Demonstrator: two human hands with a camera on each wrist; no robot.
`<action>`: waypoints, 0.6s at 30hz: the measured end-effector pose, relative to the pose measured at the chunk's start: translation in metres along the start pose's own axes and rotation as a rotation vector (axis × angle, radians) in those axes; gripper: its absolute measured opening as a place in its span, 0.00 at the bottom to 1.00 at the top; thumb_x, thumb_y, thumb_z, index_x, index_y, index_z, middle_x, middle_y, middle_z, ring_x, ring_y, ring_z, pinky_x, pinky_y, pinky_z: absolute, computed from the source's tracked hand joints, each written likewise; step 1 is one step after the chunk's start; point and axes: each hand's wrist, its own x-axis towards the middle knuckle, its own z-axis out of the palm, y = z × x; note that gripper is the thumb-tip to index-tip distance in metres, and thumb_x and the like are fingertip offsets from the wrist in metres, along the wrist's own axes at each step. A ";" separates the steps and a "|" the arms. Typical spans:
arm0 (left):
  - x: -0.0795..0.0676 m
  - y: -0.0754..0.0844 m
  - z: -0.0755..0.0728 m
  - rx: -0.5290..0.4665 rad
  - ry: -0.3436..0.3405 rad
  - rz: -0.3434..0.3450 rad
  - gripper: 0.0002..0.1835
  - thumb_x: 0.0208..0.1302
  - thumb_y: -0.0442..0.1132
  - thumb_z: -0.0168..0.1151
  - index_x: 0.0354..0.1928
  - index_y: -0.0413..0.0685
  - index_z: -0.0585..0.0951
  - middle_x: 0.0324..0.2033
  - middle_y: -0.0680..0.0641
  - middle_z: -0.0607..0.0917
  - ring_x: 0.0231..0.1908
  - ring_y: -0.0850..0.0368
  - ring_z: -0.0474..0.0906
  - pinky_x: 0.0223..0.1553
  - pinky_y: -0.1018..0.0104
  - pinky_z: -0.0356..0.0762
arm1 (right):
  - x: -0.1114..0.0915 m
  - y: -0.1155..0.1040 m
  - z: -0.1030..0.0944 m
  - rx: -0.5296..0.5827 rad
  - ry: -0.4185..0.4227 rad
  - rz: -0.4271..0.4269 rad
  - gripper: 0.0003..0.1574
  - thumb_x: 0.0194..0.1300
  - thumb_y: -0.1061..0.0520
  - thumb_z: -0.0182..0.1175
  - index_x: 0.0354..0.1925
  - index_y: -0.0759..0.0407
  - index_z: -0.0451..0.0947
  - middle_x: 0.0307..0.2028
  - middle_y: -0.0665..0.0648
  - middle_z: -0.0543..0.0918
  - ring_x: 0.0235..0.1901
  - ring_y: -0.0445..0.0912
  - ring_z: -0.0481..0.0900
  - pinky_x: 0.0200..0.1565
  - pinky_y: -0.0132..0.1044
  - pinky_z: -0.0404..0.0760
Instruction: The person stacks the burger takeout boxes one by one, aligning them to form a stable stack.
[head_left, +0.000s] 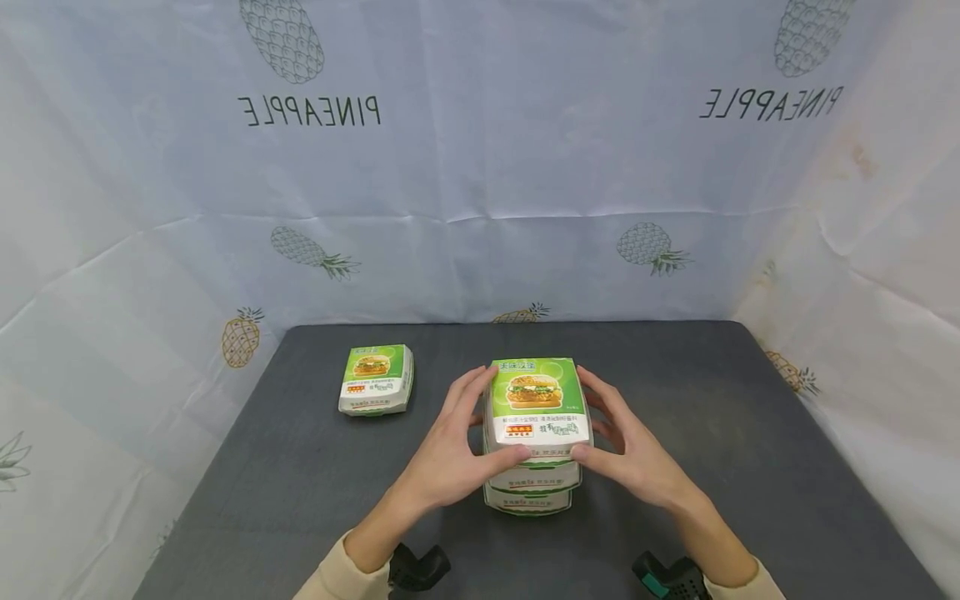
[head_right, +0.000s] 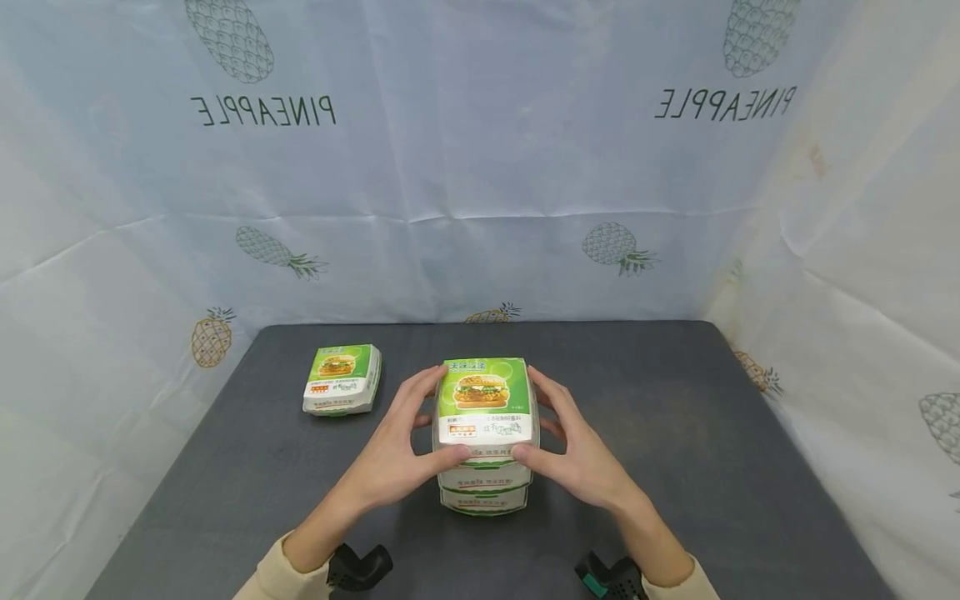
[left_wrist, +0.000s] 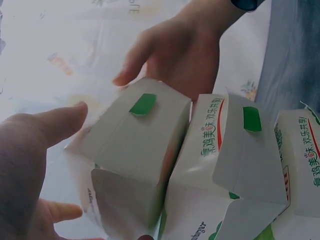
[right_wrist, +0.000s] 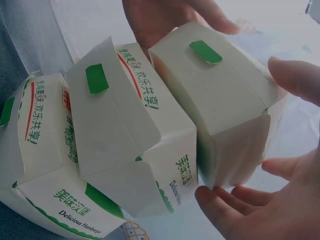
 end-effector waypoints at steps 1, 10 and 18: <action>0.000 -0.001 -0.001 -0.002 0.000 0.009 0.51 0.60 0.52 0.75 0.80 0.62 0.56 0.77 0.52 0.53 0.69 0.55 0.64 0.61 0.51 0.75 | 0.000 0.000 0.000 -0.001 0.001 0.000 0.55 0.68 0.66 0.62 0.82 0.46 0.45 0.79 0.54 0.49 0.72 0.42 0.58 0.63 0.30 0.68; -0.005 -0.009 -0.029 0.048 0.086 0.055 0.36 0.71 0.48 0.65 0.77 0.60 0.63 0.70 0.49 0.68 0.67 0.48 0.69 0.62 0.48 0.74 | 0.000 -0.003 0.001 -0.009 0.008 0.021 0.56 0.68 0.65 0.63 0.82 0.44 0.45 0.79 0.53 0.49 0.72 0.44 0.57 0.63 0.31 0.68; 0.000 -0.033 -0.056 0.195 0.273 0.118 0.26 0.71 0.43 0.66 0.69 0.49 0.74 0.62 0.46 0.78 0.60 0.49 0.75 0.60 0.47 0.74 | -0.001 -0.005 0.002 -0.037 0.015 0.034 0.55 0.68 0.63 0.64 0.82 0.46 0.45 0.79 0.54 0.48 0.73 0.58 0.54 0.66 0.46 0.67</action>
